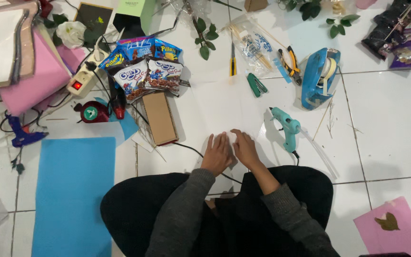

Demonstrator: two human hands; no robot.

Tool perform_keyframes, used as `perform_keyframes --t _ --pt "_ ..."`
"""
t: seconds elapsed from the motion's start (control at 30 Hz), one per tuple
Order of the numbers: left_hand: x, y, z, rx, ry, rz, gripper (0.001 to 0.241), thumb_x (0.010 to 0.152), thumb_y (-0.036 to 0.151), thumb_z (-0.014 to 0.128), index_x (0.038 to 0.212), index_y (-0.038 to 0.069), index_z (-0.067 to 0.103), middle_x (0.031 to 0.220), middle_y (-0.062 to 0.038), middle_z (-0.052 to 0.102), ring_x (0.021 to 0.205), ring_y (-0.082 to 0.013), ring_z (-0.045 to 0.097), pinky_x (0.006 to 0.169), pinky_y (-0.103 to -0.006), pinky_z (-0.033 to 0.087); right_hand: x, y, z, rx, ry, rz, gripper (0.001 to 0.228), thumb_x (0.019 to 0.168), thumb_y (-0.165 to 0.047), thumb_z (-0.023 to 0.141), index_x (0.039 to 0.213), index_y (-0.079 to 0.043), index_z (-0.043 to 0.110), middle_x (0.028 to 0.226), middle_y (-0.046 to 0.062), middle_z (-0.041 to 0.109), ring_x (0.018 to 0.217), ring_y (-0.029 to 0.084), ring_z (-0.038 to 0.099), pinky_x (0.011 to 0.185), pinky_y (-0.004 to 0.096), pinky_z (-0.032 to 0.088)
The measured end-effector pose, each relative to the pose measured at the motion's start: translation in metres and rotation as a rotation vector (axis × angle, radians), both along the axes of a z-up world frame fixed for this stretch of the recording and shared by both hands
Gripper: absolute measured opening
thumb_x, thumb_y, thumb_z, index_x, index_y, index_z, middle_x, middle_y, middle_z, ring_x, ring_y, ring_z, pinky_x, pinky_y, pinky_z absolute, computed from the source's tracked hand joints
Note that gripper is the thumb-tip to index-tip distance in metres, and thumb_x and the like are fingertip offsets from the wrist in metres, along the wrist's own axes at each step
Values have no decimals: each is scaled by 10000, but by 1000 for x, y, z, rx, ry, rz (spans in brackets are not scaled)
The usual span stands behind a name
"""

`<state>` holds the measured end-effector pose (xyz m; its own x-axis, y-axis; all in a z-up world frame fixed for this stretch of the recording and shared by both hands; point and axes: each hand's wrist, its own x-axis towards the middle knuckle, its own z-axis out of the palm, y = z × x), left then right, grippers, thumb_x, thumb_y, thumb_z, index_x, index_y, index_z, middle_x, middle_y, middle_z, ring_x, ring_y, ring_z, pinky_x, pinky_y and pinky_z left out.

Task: The person constructs a decorative arrangement by cutting a white paper sheet into strips with a utility knife and gluing them onto a base with a glue gun to secure snacks.

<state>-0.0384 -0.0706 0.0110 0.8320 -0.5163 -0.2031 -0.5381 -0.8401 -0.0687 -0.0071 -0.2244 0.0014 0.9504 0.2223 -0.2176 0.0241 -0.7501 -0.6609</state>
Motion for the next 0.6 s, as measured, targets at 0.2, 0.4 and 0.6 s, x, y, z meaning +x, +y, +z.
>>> perform_keyframes --t 0.2,0.4,0.6 --pt "0 11 13 42 210 86 811 943 648 194 1565 178 -29 1641 -46 11 1501 -240 -2 1181 -592 -139 1 -11 -15 110 -4 11 465 899 -45 560 1360 -38 504 960 133 531 985 332 558 880 456 483" --pt "1 13 24 67 300 130 800 914 688 195 1557 282 -55 1637 51 -45 1502 -220 -51 1152 -629 -183 16 -53 -53 182 -80 -761 465 867 -68 563 1312 14 455 1107 207 503 1051 375 575 898 467 476" --pt "-8 8 32 50 300 131 782 883 745 182 1539 388 -49 1642 20 -39 1501 -258 -73 1139 -654 -173 53 -74 -105 440 224 -899 338 857 -410 737 902 -80 681 684 98 567 573 196 548 484 283 418"
